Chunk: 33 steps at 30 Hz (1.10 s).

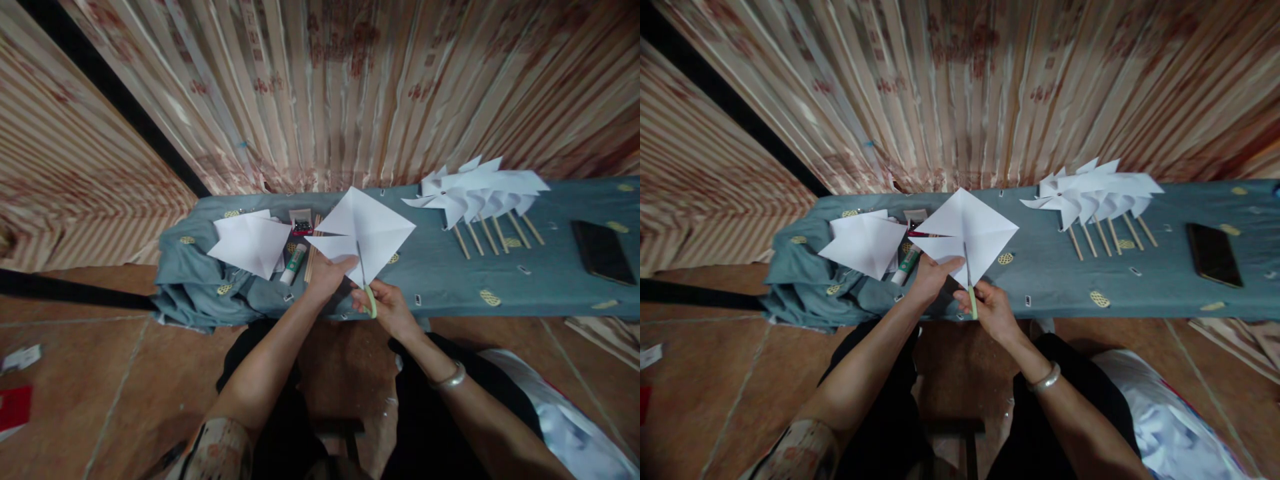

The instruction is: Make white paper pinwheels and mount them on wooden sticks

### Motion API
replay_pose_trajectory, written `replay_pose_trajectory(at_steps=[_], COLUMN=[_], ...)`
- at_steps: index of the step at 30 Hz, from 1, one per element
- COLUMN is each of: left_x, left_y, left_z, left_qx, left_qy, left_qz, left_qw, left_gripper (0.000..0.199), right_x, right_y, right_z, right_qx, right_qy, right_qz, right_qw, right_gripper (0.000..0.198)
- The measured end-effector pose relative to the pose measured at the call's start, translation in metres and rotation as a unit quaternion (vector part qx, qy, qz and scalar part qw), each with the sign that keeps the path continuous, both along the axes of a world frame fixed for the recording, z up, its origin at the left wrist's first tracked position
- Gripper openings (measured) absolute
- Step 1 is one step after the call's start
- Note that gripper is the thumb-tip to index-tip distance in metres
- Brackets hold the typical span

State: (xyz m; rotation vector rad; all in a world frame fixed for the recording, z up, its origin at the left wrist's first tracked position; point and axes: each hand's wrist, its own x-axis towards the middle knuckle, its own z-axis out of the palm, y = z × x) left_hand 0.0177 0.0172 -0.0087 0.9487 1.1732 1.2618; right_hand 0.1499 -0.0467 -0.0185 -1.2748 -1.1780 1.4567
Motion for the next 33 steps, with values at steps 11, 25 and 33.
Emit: replay_pose_trajectory(at_steps=[11,25,33], left_x=[0.001,-0.025,-0.028], left_y=[-0.001,0.020,0.008], left_z=[-0.001,0.002,0.000], left_qx=[-0.003,0.044,0.050], left_qy=[-0.029,-0.072,0.061], left_qz=[-0.007,0.083,-0.024], left_qw=[1.000,0.993,0.997], left_gripper=[0.024,0.030,0.029], right_x=[0.000,0.045,0.089], right_y=[0.000,0.001,0.022], right_z=[0.002,0.016,0.020], right_qx=[-0.009,-0.086,-0.012], right_qy=[0.007,-0.057,-0.049], right_qz=[0.001,0.174,-0.082], right_qw=[1.000,0.979,0.995], right_gripper=[0.046,0.048,0.057])
